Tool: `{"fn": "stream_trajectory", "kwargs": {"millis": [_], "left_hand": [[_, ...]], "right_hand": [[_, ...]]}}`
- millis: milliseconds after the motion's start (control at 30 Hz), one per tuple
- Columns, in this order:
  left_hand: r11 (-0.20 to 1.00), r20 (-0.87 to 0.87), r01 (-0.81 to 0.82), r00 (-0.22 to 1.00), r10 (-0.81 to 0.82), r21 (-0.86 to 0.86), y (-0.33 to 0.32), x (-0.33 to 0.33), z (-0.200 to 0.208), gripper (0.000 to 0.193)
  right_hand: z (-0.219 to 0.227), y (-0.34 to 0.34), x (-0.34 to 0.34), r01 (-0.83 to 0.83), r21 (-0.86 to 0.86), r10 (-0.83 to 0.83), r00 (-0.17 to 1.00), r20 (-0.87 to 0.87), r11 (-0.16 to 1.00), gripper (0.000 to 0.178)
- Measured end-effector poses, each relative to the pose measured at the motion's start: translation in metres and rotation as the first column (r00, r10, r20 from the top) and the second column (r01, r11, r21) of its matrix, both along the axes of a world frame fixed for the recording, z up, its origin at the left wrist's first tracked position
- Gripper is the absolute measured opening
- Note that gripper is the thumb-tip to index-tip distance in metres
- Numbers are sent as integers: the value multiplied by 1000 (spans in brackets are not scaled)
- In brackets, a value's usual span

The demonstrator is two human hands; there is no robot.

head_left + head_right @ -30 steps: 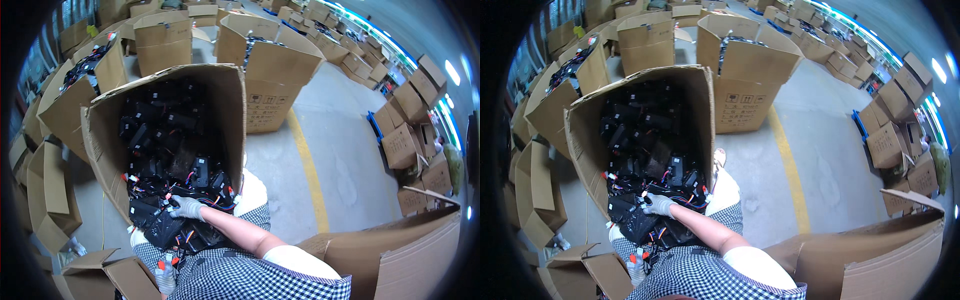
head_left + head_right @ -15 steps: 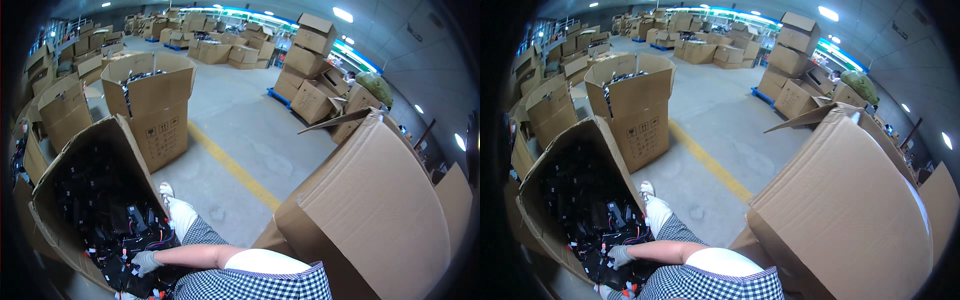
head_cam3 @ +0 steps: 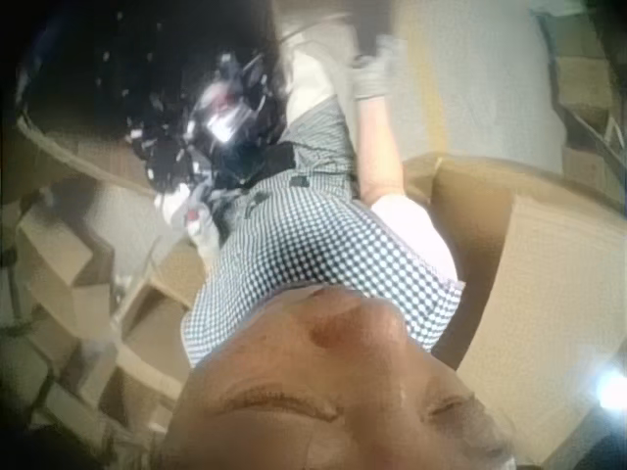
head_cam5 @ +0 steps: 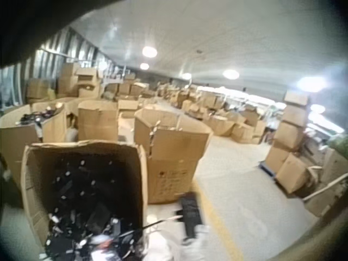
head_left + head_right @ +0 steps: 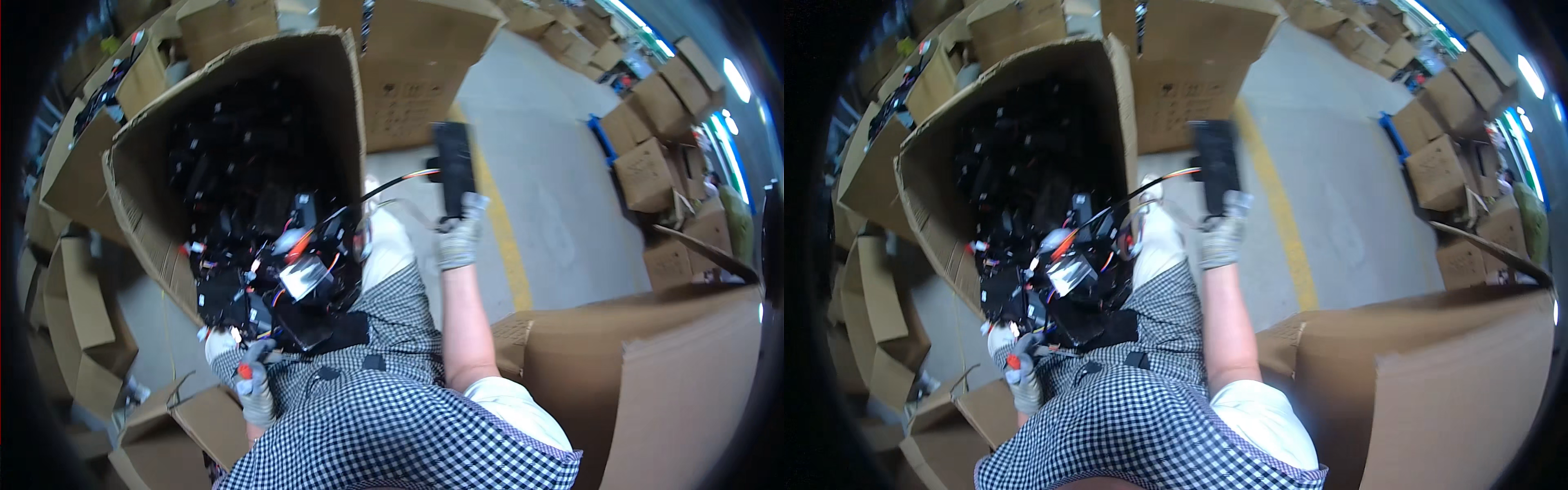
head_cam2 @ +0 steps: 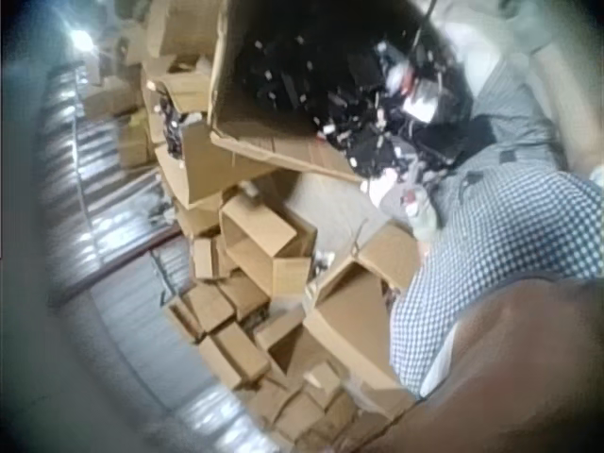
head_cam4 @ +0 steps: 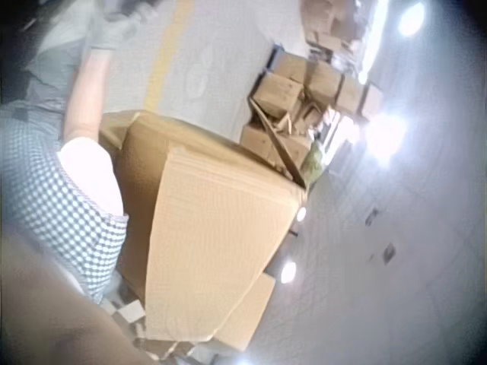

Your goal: The person tests digital display units by taking them from a large cardboard box, connecting wire harnesses by hand to power on the screens, and placing the units into an adjacent cardboard box.

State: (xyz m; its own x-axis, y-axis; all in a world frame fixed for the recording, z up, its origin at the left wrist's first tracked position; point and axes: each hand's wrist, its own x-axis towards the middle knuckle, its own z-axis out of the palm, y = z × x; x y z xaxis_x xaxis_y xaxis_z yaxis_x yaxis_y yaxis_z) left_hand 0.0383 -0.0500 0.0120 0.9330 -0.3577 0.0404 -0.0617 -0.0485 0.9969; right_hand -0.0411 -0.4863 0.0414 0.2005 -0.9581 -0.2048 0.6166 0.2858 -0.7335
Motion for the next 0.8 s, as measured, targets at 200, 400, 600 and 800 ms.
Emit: {"fn": "stream_trajectory", "kwargs": {"millis": [200, 400, 600, 800], "left_hand": [[968, -319, 179, 941, -115, 178, 1, -20, 20, 74], [937, -397, 114, 917, 29, 331, -47, -20, 41, 62], [913, -575, 301, 813, -95, 275, -71, -18, 47, 41], [869, -584, 316, 811, -39, 381, -81, -13, 47, 44]], "right_hand": [[-202, -86, -82, 544, 468, -425, 838, -342, 696, 22], [-413, -72, -162, 806, 519, -310, 590, -746, 285, 16], [-464, -80, -215, 232, 563, 345, 590, -730, 793, 11], [-401, -89, -138, 181, 717, 114, 933, -342, 674, 16]]}}
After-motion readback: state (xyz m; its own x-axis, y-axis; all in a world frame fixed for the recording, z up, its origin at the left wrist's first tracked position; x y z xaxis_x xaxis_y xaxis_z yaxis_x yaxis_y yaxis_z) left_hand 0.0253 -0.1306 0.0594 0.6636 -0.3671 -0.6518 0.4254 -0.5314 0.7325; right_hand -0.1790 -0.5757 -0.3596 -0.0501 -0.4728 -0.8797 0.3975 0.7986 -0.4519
